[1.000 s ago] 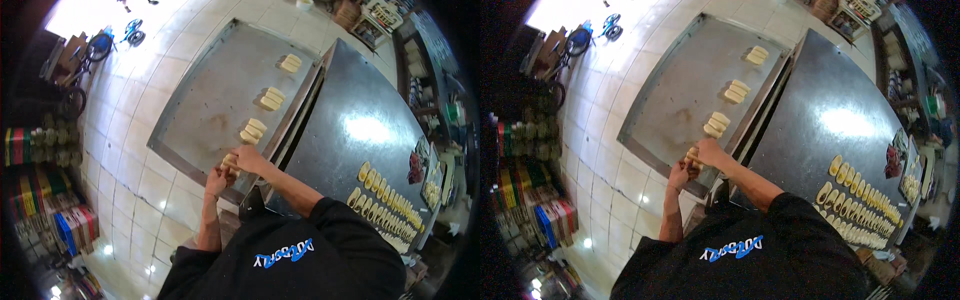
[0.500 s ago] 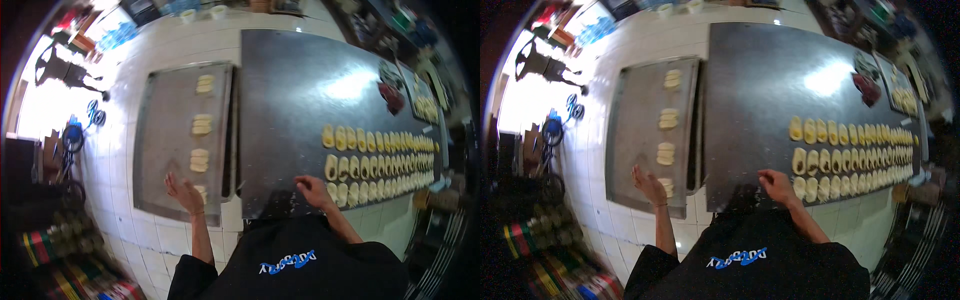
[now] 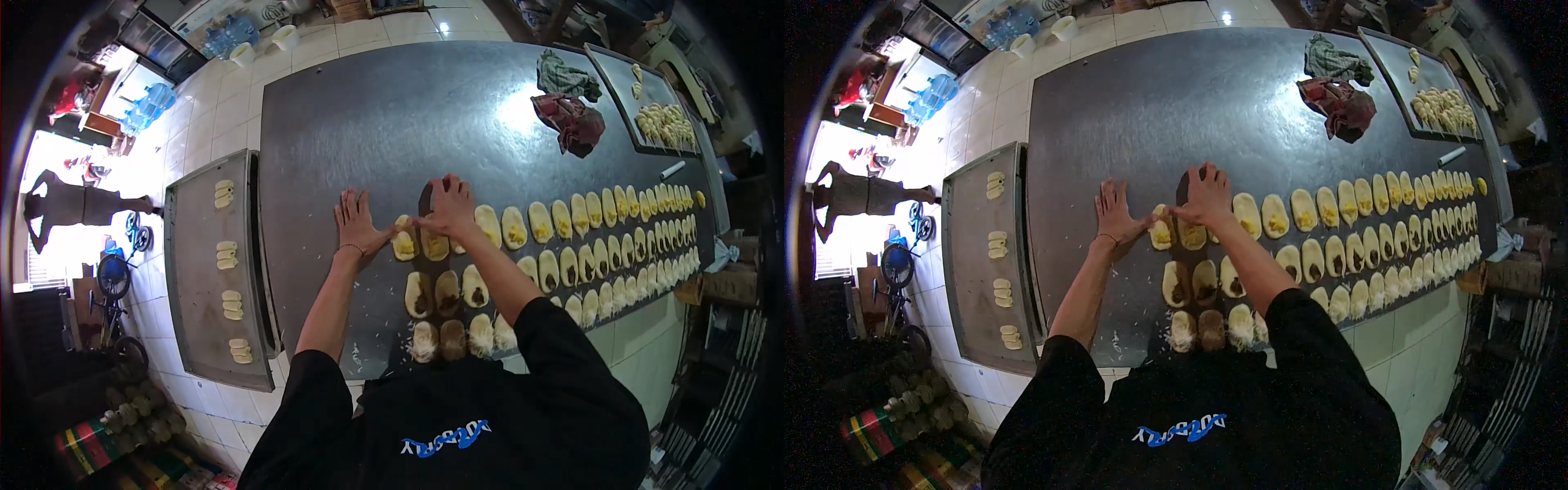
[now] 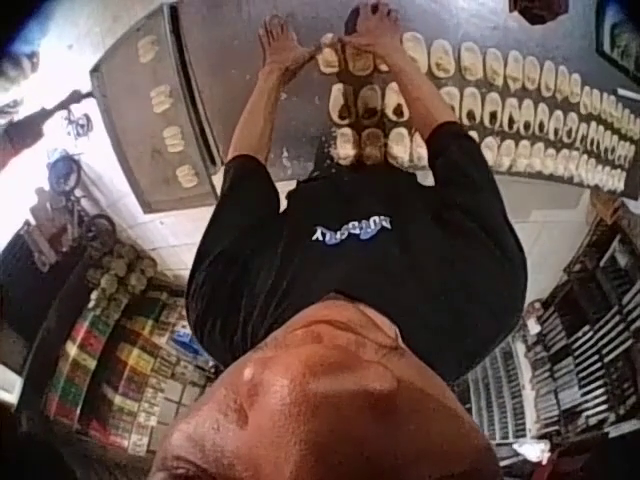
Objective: Folding and rolling dough pieces with fillings on a bakery table.
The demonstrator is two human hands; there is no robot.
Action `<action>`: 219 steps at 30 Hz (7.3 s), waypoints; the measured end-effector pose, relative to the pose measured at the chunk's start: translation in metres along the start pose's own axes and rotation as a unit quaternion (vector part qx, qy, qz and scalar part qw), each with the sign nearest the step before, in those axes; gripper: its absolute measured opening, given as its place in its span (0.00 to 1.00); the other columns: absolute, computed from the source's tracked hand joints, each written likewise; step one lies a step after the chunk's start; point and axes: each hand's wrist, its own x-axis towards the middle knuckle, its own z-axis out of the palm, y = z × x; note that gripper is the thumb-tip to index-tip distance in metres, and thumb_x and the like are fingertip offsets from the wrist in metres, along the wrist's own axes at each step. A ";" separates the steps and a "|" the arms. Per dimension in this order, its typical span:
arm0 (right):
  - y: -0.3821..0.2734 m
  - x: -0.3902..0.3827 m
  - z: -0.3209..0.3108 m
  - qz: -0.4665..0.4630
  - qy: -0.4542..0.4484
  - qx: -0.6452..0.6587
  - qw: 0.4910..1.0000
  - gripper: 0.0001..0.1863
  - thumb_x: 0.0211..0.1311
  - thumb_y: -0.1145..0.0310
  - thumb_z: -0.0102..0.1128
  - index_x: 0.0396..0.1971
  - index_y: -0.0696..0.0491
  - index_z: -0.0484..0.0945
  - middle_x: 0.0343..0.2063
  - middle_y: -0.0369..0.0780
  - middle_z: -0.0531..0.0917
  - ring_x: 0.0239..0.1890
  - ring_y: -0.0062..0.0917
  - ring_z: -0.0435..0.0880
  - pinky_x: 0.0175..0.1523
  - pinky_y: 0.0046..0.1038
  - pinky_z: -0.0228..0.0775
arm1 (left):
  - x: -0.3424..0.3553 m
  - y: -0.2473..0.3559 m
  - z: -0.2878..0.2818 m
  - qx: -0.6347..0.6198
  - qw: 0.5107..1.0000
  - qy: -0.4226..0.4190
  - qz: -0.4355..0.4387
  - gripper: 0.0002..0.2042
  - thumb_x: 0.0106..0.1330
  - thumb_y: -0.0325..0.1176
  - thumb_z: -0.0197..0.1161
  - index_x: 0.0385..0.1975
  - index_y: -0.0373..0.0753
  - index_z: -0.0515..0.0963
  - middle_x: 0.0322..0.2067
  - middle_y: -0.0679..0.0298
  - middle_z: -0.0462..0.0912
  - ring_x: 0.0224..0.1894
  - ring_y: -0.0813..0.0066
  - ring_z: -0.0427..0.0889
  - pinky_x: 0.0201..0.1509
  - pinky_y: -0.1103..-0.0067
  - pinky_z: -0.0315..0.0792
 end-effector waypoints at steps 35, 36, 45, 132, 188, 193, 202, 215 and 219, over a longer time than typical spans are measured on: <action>-0.014 -0.101 0.033 -0.155 0.068 0.142 0.975 0.09 0.50 0.70 0.65 0.31 0.51 0.77 0.29 0.43 0.80 0.38 0.44 0.77 0.41 0.43 0.67 | -0.084 0.018 0.032 -0.073 0.967 0.088 0.227 0.11 0.63 0.36 0.64 0.39 0.38 0.75 0.33 0.60 0.82 0.39 0.59 0.83 0.65 0.56 0.59; -0.018 -0.082 0.031 -0.154 0.066 0.142 0.976 0.09 0.50 0.70 0.65 0.31 0.51 0.77 0.29 0.43 0.80 0.38 0.44 0.77 0.41 0.43 0.67 | -0.070 0.024 0.025 -0.074 0.968 0.087 0.226 0.11 0.63 0.36 0.64 0.39 0.38 0.75 0.33 0.60 0.82 0.39 0.59 0.83 0.65 0.56 0.59; -0.005 -0.063 0.025 -0.107 0.076 0.234 0.963 0.09 0.46 0.68 0.66 0.30 0.51 0.81 0.32 0.43 0.82 0.40 0.42 0.78 0.45 0.42 0.68 | -0.040 0.020 -0.002 -0.202 0.977 -0.040 0.051 0.11 0.61 0.40 0.66 0.38 0.44 0.78 0.39 0.59 0.82 0.44 0.59 0.81 0.50 0.65 0.66; -0.005 -0.209 0.045 -0.024 0.229 0.097 0.968 0.20 0.45 0.61 0.75 0.40 0.49 0.82 0.54 0.49 0.71 0.55 0.45 0.68 0.58 0.43 0.59 | -0.187 -0.004 0.051 -0.206 0.969 0.097 0.097 0.11 0.56 0.30 0.68 0.39 0.38 0.82 0.45 0.55 0.75 0.54 0.54 0.70 0.59 0.66 0.66; -0.006 -0.123 0.018 -0.147 0.185 0.088 0.968 0.14 0.52 0.66 0.64 0.40 0.44 0.85 0.49 0.45 0.73 0.51 0.44 0.70 0.56 0.42 0.61 | -0.068 0.034 0.045 -0.020 0.956 0.208 0.207 0.03 0.60 0.29 0.62 0.26 0.45 0.75 0.24 0.63 0.77 0.29 0.61 0.77 0.36 0.67 0.66; 0.001 -0.087 0.009 -0.274 0.046 0.130 0.952 0.14 0.50 0.68 0.67 0.39 0.47 0.80 0.40 0.39 0.79 0.46 0.35 0.74 0.49 0.37 0.65 | -0.046 0.050 -0.014 -0.086 0.925 0.329 0.168 0.02 0.63 0.31 0.62 0.30 0.42 0.77 0.26 0.63 0.79 0.30 0.63 0.78 0.36 0.69 0.67; -0.029 -0.141 0.049 -0.255 -0.075 0.088 0.960 0.23 0.48 0.62 0.70 0.45 0.51 0.76 0.41 0.43 0.79 0.47 0.41 0.74 0.52 0.40 0.66 | -0.137 0.001 -0.026 -0.273 0.951 -0.035 0.141 0.23 0.59 0.32 0.68 0.54 0.36 0.72 0.39 0.53 0.78 0.43 0.62 0.78 0.47 0.69 0.73; -0.038 -0.189 0.046 -0.084 -0.027 0.262 0.961 0.33 0.51 0.78 0.64 0.60 0.59 0.64 0.48 0.54 0.76 0.53 0.50 0.75 0.57 0.42 0.68 | -0.161 -0.007 0.026 -0.219 0.953 -0.072 0.195 0.42 0.47 0.21 0.68 0.66 0.36 0.57 0.46 0.50 0.77 0.50 0.48 0.75 0.56 0.63 0.71; -0.046 -0.184 0.061 -0.128 0.035 0.271 0.953 0.28 0.53 0.79 0.61 0.56 0.59 0.67 0.44 0.51 0.78 0.48 0.46 0.78 0.53 0.39 0.71 | -0.157 -0.005 0.028 -0.250 0.950 -0.054 0.177 0.43 0.47 0.19 0.69 0.67 0.37 0.56 0.47 0.52 0.75 0.44 0.55 0.77 0.53 0.67 0.73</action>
